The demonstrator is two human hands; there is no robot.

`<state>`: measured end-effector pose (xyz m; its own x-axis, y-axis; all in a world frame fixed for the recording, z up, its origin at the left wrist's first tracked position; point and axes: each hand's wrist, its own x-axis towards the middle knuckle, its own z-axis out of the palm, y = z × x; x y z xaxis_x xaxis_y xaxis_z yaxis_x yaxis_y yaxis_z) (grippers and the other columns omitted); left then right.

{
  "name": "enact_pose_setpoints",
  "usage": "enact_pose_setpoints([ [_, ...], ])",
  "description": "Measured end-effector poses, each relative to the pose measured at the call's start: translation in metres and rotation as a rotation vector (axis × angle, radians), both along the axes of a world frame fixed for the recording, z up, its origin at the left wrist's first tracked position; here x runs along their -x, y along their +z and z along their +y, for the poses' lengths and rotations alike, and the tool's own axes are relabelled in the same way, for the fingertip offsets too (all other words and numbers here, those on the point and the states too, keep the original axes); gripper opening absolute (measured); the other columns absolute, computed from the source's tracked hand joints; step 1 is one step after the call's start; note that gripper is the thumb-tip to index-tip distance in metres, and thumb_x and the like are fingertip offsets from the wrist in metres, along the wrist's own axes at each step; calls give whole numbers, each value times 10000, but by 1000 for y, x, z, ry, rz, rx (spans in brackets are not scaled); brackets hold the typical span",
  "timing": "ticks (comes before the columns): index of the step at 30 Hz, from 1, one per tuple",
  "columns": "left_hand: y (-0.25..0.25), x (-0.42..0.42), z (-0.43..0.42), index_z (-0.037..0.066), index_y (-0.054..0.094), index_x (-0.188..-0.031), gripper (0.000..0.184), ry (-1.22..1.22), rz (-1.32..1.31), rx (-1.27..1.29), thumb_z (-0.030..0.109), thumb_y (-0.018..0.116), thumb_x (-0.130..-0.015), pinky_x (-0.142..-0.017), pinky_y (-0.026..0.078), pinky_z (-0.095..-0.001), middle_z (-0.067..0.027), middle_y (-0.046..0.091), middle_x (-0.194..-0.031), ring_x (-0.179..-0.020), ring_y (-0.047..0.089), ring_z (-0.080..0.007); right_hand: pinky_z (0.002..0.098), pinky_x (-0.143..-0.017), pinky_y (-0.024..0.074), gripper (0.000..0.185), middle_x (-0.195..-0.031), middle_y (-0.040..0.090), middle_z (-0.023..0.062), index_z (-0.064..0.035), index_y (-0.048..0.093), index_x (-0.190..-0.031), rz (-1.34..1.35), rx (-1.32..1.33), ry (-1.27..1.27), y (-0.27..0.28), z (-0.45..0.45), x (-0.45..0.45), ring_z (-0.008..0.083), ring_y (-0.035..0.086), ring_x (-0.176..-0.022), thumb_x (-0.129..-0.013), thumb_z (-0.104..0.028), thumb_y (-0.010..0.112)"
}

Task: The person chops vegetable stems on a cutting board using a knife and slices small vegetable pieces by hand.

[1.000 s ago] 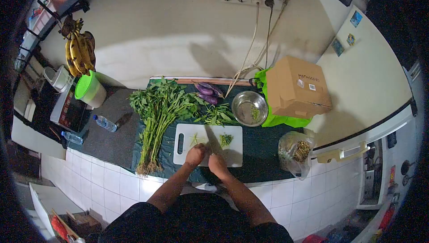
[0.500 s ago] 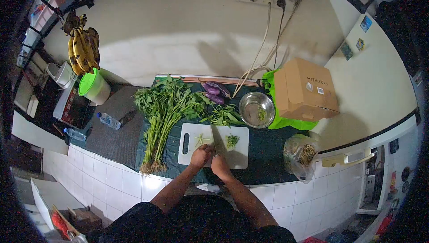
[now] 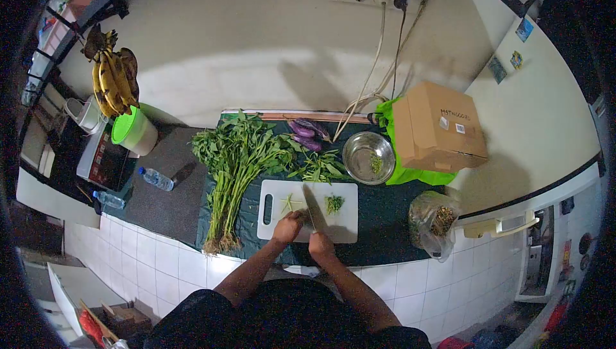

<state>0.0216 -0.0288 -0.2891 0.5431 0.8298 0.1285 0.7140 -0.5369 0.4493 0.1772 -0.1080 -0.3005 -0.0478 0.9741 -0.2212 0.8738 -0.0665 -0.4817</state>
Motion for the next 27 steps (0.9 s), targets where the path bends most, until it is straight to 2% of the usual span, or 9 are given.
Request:
enact_pose_setpoints([
  [1, 1, -1, 1, 110, 643, -1063, 280, 19, -12, 14, 111, 557, -796, -845, 528, -364, -70, 600, -1075, -1008, 594, -280, 505, -699, 511, 305, -799, 634, 250, 38, 617, -805, -60, -149, 208, -12, -9, -9, 429, 639, -753, -944, -213, 515],
  [5, -7, -1, 6, 123, 651, -1067, 287, -45, 19, 36, 113, 547, -799, -851, 526, -364, -73, 595, -1064, -1020, 588, -280, 511, -650, 501, 264, -752, 600, 219, -1, 600, -811, -25, -97, 70, 3, -24, -20, 395, 626, -733, -948, -206, 506],
  [8, -6, -9, 12, 117, 657, -1087, 308, -81, 68, 32, 111, 545, -800, -865, 523, -366, -75, 594, -1075, -1029, 583, -284, 499, -622, 501, 270, -716, 580, 205, -4, 590, -777, -35, -247, -9, 7, -21, -23, 392, 619, -710, -951, -195, 510],
  [10, -3, -16, 14, 99, 675, -1070, 295, -30, -50, 98, 88, 538, -809, -884, 521, -385, -82, 598, -1128, -1050, 579, -297, 485, -625, 497, 241, -709, 557, 184, -10, 579, -762, -95, -259, 35, 11, -17, -21, 392, 606, -710, -938, -163, 520],
  [13, -25, -19, 15, 101, 672, -1086, 305, -24, -59, 48, 99, 544, -810, -880, 523, -389, -85, 598, -1137, -1053, 578, -296, 520, -698, 489, 304, -757, 605, 247, 33, 608, -785, -11, -261, 112, 20, -11, -20, 452, 600, -699, -937, -216, 519],
  [16, -24, -20, 13, 84, 657, -1107, 325, -18, -12, -24, 111, 542, -805, -893, 517, -353, -69, 587, -1203, -1067, 566, -269, 521, -715, 481, 304, -773, 609, 239, 27, 615, -793, 58, -141, 69, 31, -10, -15, 445, 598, -721, -939, -214, 502],
  [20, -11, -20, 12, 90, 654, -1110, 326, -29, 62, 22, 115, 546, -803, -888, 520, -357, -70, 583, -1208, -1070, 563, -268, 509, -701, 486, 304, -771, 615, 221, 16, 628, -784, 33, -259, 87, -9, -15, -14, 423, 606, -738, -945, -193, 476],
  [25, -10, -23, 13, 103, 637, -1119, 316, 10, -8, 74, 102, 540, -818, -865, 529, -399, -87, 595, -1168, -1042, 583, -308, 505, -679, 509, 311, -784, 634, 213, 1, 654, -772, 17, -96, -206, -50, -4, -6, 410, 626, -736, -938, -170, 453],
  [27, -10, -20, 13, 103, 633, -1121, 317, 8, 1, 83, 94, 536, -819, -866, 528, -402, -90, 595, -1169, -1039, 585, -311, 500, -699, 518, 303, -811, 647, 224, 2, 659, -791, 9, -31, -166, -27, 13, -6, 411, 639, -765, -933, -176, 459],
])
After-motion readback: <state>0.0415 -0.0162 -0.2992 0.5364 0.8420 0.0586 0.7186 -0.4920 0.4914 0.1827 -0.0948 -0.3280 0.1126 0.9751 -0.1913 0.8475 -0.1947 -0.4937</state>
